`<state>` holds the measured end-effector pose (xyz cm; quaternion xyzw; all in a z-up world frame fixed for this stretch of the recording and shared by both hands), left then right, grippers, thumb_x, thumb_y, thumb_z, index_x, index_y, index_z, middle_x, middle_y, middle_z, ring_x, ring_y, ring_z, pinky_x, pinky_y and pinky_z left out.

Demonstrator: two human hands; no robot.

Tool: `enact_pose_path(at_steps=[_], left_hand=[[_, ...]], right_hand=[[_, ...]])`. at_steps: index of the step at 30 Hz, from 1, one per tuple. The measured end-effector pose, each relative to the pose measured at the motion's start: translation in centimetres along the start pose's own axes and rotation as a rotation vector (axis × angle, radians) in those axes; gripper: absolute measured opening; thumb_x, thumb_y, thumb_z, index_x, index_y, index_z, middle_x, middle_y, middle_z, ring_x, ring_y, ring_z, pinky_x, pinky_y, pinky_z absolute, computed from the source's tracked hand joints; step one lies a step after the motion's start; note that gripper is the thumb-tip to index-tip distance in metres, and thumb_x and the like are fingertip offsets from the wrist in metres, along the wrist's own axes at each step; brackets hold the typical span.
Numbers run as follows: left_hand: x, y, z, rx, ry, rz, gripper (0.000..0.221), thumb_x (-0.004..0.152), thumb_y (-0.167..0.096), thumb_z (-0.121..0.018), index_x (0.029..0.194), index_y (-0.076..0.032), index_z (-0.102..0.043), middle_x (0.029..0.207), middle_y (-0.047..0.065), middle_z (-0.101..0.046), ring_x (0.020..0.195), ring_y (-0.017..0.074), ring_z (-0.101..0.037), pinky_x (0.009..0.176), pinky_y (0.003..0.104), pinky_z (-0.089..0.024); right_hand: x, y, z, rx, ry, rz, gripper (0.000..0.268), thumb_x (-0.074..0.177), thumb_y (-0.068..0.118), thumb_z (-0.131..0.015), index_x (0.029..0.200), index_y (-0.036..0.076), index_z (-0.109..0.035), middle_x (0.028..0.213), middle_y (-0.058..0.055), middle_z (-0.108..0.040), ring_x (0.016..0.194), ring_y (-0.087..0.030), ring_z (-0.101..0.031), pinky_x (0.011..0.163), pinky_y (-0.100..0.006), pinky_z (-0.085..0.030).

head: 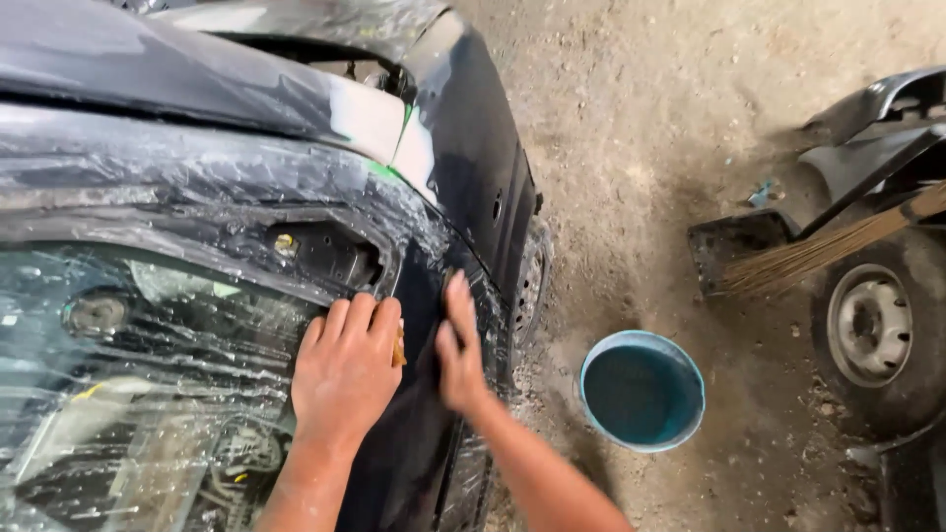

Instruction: The person scrubs the exterior of a black car using a sponge and soapy water. They clean the front fender, the area around the windshield, and the door frame, repeatedly dipping the sponge into a bucket of water to maintain a wet surface.

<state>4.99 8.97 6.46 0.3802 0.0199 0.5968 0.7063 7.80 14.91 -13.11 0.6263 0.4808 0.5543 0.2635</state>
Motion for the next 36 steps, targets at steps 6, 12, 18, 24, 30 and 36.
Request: enact_pose_path(at_steps=[6, 12, 18, 24, 30, 36], left_hand=[[-0.1, -0.1, 0.0, -0.017, 0.001, 0.01, 0.014, 0.098, -0.015, -0.058, 0.085, -0.021, -0.057, 0.08, -0.004, -0.053, 0.072, 0.0162, -0.052, 0.063, 0.029, -0.043], [-0.6, -0.4, -0.3, -0.016, 0.006, -0.005, 0.016, 0.099, -0.016, -0.058, 0.084, -0.021, -0.056, 0.08, -0.004, -0.052, 0.071, 0.0157, -0.05, 0.063, 0.028, -0.042], [-0.3, 0.0, -0.1, -0.017, -0.01, 0.017, 0.015, 0.099, -0.018, -0.057, 0.084, -0.021, -0.057, 0.079, -0.004, -0.052, 0.071, 0.0168, -0.051, 0.062, 0.029, -0.043], [-0.5, -0.3, -0.3, -0.012, 0.013, 0.001, 0.013, 0.099, -0.019, -0.06, 0.086, -0.021, -0.056, 0.079, -0.004, -0.051, 0.071, 0.0161, -0.05, 0.062, 0.029, -0.043], [-0.2, -0.2, -0.6, -0.006, 0.005, 0.007, 0.014, 0.099, -0.02, -0.06, 0.086, -0.021, -0.056, 0.079, -0.004, -0.05, 0.07, 0.0156, -0.049, 0.061, 0.028, -0.042], [-0.6, -0.1, -1.4, -0.002, -0.05, 0.014, 0.012, 0.098, -0.026, -0.059, 0.088, -0.019, -0.058, 0.08, -0.003, -0.049, 0.073, 0.0155, -0.051, 0.063, 0.028, -0.043]], right_hand=[[-2.9, 4.4, -0.1, -0.026, 0.003, -0.009, 0.056, 0.108, 0.034, -0.035, 0.155, 0.003, -0.026, 0.164, -0.016, -0.018, 0.155, -0.029, -0.013, 0.127, -0.044, -0.009], [1.6, 0.0, 0.2, 0.009, -0.015, -0.065, 0.056, 0.109, 0.037, -0.032, 0.157, 0.009, -0.023, 0.166, -0.012, -0.015, 0.156, -0.027, -0.009, 0.128, -0.045, -0.007], [-4.7, 3.9, -1.1, -0.038, 0.053, -0.129, 0.058, 0.107, 0.035, -0.031, 0.156, 0.006, -0.022, 0.166, -0.013, -0.014, 0.155, -0.027, -0.009, 0.125, -0.046, 0.001], [1.6, -1.8, 0.9, -0.016, -0.092, -0.162, 0.061, 0.106, 0.04, -0.033, 0.156, 0.007, -0.022, 0.166, -0.013, -0.013, 0.155, -0.025, -0.008, 0.125, -0.043, -0.002], [-1.4, -7.6, 1.9, -0.015, -0.099, -0.203, 0.059, 0.106, 0.036, -0.035, 0.155, 0.005, -0.025, 0.165, -0.014, -0.017, 0.154, -0.025, -0.013, 0.125, -0.042, -0.005], [-0.7, -3.6, 1.2, -0.024, -0.106, -0.262, 0.06, 0.103, 0.035, -0.038, 0.156, 0.007, -0.027, 0.164, -0.014, -0.02, 0.152, -0.028, -0.015, 0.123, -0.044, -0.006]])
Point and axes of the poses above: each hand's wrist, its own x-axis towards the middle knuckle, its own z-axis out of the back of the hand, y = z × x, the point moved 10 cm from there along x, towards the middle knuckle
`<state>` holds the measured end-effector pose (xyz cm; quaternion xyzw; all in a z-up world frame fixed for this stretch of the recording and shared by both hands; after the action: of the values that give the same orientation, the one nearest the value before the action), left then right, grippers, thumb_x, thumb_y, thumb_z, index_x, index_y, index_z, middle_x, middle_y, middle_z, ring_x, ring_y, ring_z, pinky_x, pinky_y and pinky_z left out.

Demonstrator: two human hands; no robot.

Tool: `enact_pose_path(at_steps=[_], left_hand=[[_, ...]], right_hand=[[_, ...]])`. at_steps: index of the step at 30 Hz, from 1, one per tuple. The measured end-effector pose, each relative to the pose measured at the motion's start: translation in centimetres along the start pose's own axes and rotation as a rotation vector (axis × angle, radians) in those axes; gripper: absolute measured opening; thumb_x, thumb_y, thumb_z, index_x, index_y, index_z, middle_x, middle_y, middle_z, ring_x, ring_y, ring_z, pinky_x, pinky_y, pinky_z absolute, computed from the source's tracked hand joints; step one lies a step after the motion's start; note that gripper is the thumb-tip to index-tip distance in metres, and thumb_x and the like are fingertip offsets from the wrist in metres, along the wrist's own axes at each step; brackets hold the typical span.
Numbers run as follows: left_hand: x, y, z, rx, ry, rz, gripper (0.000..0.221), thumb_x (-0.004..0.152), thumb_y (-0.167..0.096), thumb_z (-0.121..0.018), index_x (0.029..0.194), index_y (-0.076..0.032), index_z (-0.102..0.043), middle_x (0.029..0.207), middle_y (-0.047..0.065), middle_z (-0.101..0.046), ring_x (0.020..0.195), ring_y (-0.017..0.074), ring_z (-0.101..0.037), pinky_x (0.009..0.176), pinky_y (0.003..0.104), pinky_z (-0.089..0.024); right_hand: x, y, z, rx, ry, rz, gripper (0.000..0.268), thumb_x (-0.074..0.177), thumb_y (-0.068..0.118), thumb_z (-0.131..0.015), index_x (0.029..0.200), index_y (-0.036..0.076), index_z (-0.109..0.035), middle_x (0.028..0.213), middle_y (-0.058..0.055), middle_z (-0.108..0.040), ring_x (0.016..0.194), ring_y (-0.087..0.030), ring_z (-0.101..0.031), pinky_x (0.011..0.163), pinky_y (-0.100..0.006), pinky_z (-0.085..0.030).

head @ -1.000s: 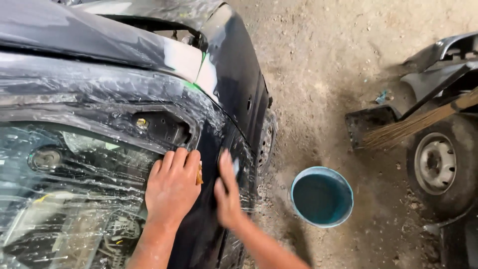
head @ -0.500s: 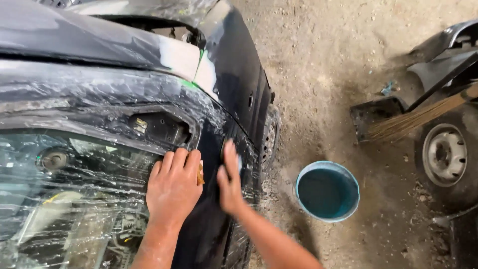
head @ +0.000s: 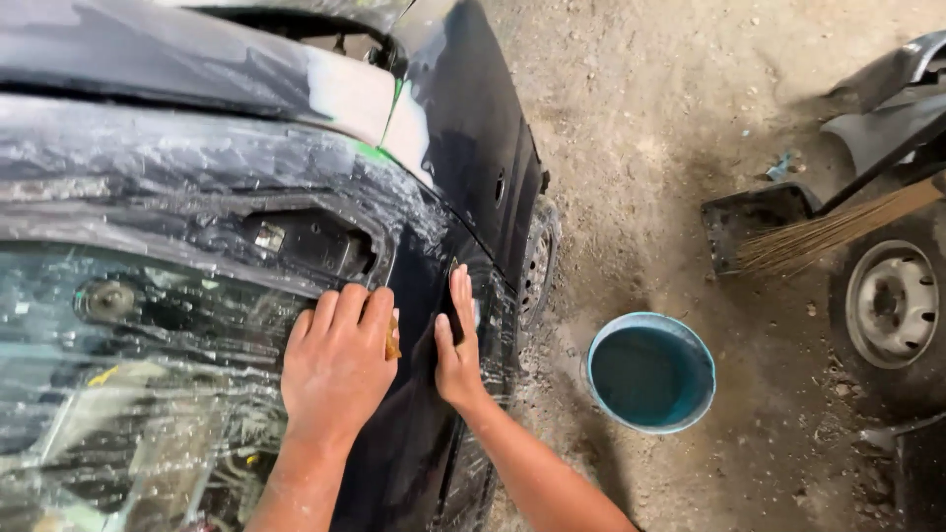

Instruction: The person scrubs the exterior of a black car using a sponge and soapy water. They clean the front fender, the area around the windshield, and the door frame, repeatedly dipping the sponge into a bucket of water to maintain a wet surface.

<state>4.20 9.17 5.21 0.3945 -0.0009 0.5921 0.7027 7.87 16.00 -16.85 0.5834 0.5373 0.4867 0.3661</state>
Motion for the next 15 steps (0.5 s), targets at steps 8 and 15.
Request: enact_pose_path(at_steps=[8, 15], left_hand=[[0.4, 0.0, 0.5, 0.008, 0.064, -0.008, 0.012, 0.099, -0.021, -0.06, 0.088, -0.021, -0.056, 0.08, -0.004, -0.05, 0.07, 0.016, -0.048, 0.061, 0.029, -0.042], [0.3, -0.2, 0.8, 0.012, 0.057, -0.015, 0.013, 0.1, -0.023, -0.061, 0.088, -0.021, -0.057, 0.08, -0.004, -0.05, 0.071, 0.0165, -0.049, 0.062, 0.029, -0.042]], right_hand=[[1.6, -3.0, 0.9, 0.059, -0.064, -0.075, 0.06, 0.102, 0.037, -0.043, 0.152, 0.004, -0.034, 0.162, -0.013, -0.026, 0.151, -0.023, -0.021, 0.124, -0.036, -0.012], [2.0, -2.7, 1.4, 0.081, -0.08, -0.015, 0.061, 0.103, 0.037, -0.041, 0.154, 0.006, -0.029, 0.163, -0.013, -0.023, 0.153, -0.024, -0.018, 0.125, -0.04, -0.013]])
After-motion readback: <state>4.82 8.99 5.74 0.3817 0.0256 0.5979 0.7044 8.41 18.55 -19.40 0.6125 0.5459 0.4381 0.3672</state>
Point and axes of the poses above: each hand's wrist, its own x-axis towards the middle knuckle, its own z-axis out of the back of the hand, y = z × x, the point moved 10 cm from there along x, towards the middle knuckle
